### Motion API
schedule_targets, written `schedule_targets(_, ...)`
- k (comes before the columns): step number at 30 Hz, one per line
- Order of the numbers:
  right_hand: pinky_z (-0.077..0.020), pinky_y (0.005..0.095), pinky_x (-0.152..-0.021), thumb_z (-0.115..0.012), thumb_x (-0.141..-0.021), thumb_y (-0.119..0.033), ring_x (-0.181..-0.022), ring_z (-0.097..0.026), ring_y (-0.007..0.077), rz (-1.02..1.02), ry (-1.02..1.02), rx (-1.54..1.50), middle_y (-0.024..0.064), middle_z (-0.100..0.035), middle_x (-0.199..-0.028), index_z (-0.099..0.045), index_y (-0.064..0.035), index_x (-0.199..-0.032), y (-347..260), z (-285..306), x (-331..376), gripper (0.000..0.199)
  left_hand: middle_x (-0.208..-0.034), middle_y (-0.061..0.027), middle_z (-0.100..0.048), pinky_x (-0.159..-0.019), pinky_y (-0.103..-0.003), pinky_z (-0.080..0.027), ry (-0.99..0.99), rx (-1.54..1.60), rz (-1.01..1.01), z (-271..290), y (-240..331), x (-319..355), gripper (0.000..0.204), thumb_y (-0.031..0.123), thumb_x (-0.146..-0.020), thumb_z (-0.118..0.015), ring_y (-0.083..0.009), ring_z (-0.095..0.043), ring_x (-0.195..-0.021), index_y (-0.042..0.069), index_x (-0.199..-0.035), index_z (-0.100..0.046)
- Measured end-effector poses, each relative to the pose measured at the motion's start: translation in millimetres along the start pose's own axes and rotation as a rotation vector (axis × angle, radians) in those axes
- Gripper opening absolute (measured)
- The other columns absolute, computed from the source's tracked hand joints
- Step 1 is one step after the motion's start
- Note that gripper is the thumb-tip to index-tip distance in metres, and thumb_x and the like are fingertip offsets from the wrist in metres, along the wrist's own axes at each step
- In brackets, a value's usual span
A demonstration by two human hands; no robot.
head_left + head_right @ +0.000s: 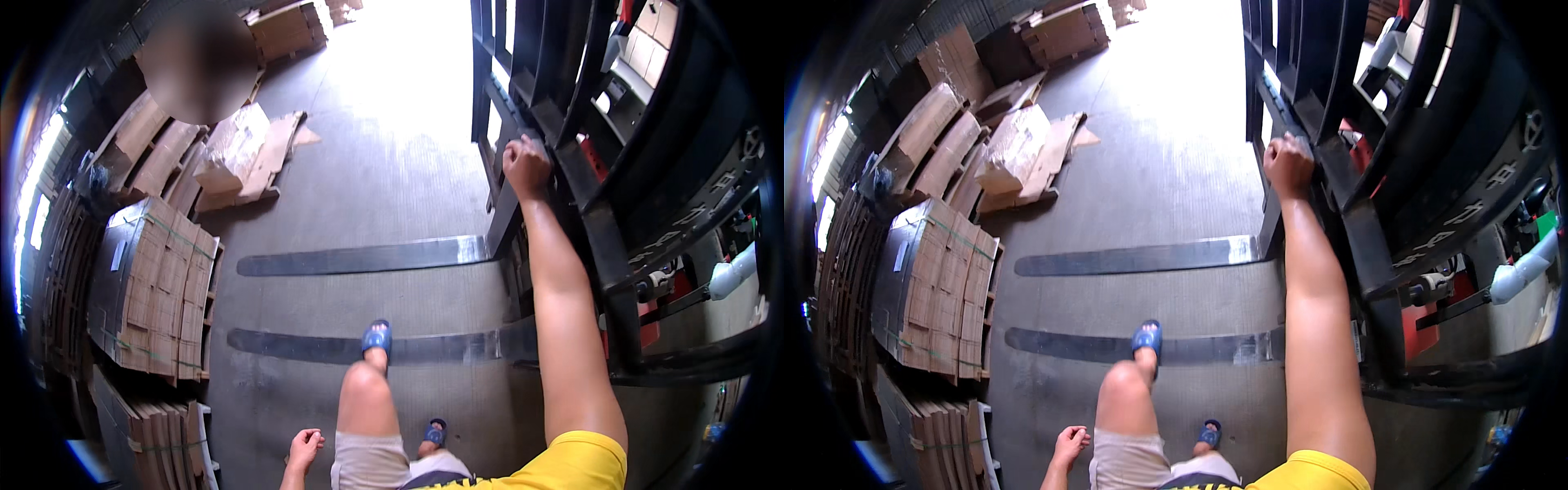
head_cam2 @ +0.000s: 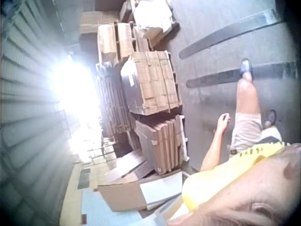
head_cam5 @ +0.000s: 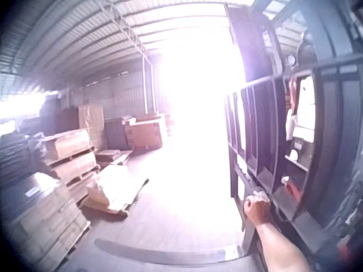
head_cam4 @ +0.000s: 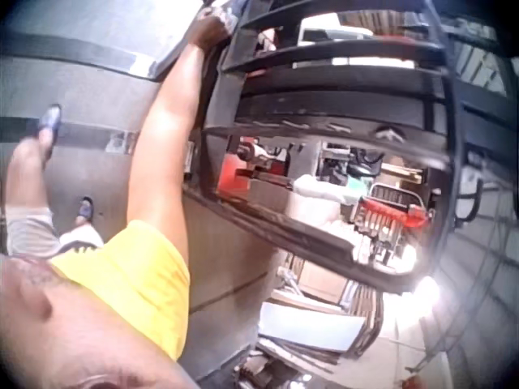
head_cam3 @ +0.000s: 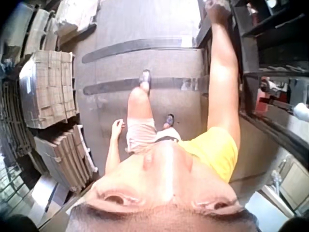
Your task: The person operates a red forklift in a warehouse. They adjust the controls and steering wheel to drive forward, turn, and then briefly exit the vehicle to adjust the forks before returning to the seat and continuing to drive.
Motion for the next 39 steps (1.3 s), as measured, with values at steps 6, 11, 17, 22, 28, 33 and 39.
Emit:
schedule_targets(6,-0.0597,0.0359,-0.081,-0.068,-0.095,-0.025,-0.092,-0.075,0.0229,0.141,0.176,0.034,0.0019,-0.078,-0.099,-0.075,-0.0215,-0.099,8.9,-22.0,-2.4,0.009,-0.097,-0.009,-0.077,-0.075,-0.033,-0.057,0.043,-0.198,0.234,-41.9,-95.7,11.3,0.025,0.023,-0.099,-0.069,-0.0172,-0.071,-0.083,0.002,-0.11,-0.074)
schedule_targets(11,-0.0606,0.0367,-0.072,-0.07,-0.1,-0.032,-0.082,-0.077,0.0237,0.046,0.304,0.103,0.0025,-0.08,-0.092,-0.08,-0.0257,-0.108,48.6,-28.4,0.1,0.014,-0.108,-0.015,-0.079,-0.086,-0.041,-0.055,-0.505,-0.526,0.109,-94.0,-192.9,-90.5,0.041,0.036,-0.09,-0.075,-0.0186,-0.07,-0.093,-0.001,-0.108,-0.078)
schedule_targets(17,-0.0581,0.0418,-0.061,-0.066,-0.103,-0.035,-0.075,-0.076,0.0283,-0.038,0.159,0.214,0.0078,-0.079,-0.084,-0.077,-0.032,-0.118,66.8,-73.9,-25.8,0.018,-0.117,-0.0114,-0.076,-0.093,-0.036,-0.056,0.171,-0.047,-0.362,-128.0,52.9,-119.6,0.037,0.032,-0.101,-0.068,-0.0196,-0.072,-0.106,0.006,-0.127,-0.068)
schedule_targets(22,-0.0562,0.0421,-0.057,-0.063,-0.104,-0.039,-0.073,-0.075,0.028,-0.027,0.141,0.179,0.0056,-0.078,-0.083,-0.074,-0.0338,-0.124,88.5,-114.0,-41.6,0.023,-0.11,-0.0082,-0.076,-0.092,-0.034,-0.056,0.141,-0.043,-0.322,-111.2,98.0,-114.8,0.031,0.026,-0.102,-0.068,-0.0159,-0.071,-0.102,0.005,-0.124,-0.071)
schedule_targets(28,-0.0594,0.0401,-0.063,-0.063,-0.105,-0.039,-0.083,-0.078,0.0262,0.04,0.068,0.065,0.0053,-0.081,-0.098,-0.072,-0.0337,-0.129,134.5,-153.4,-51.2,0.026,-0.117,-0.0131,-0.076,-0.096,-0.039,-0.056,0.093,-0.248,0.053,-103.4,-38.7,-117.9,0.039,0.036,-0.097,-0.069,-0.0261,-0.072,-0.11,0.006,-0.122,-0.073)
schedule_targets(33,-0.0592,0.0398,-0.064,-0.063,-0.106,-0.038,-0.082,-0.077,0.0283,0.058,0.062,0.115,0.006,-0.081,-0.098,-0.073,-0.0315,-0.128,134.0,-154.9,-53.3,0.025,-0.122,-0.014,-0.076,-0.101,-0.039,-0.054,-0.012,-0.452,0.305,-103.8,-90.4,-86.1,0.04,0.037,-0.096,-0.069,-0.0281,-0.071,-0.116,0.007,-0.123,-0.073)
schedule_targets(39,-0.0591,0.0404,-0.064,-0.064,-0.105,-0.038,-0.081,-0.077,0.0293,0.106,0.099,0.117,0.0066,-0.08,-0.096,-0.075,-0.0299,-0.125,132.5,-147.1,-56.4,0.024,-0.12,-0.0161,-0.075,-0.099,-0.039,-0.055,0.006,-0.311,0.176,-116.0,-42.3,-112.0,0.043,0.036,-0.097,-0.069,-0.0268,-0.071,-0.114,0.007,-0.129,-0.07)
Point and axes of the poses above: each hand's wrist, its own x-axis away from the middle knuckle, its own z-axis out of the back of the hand, y = z × x, the point moved 2 cm from there along -x, towards the middle knuckle
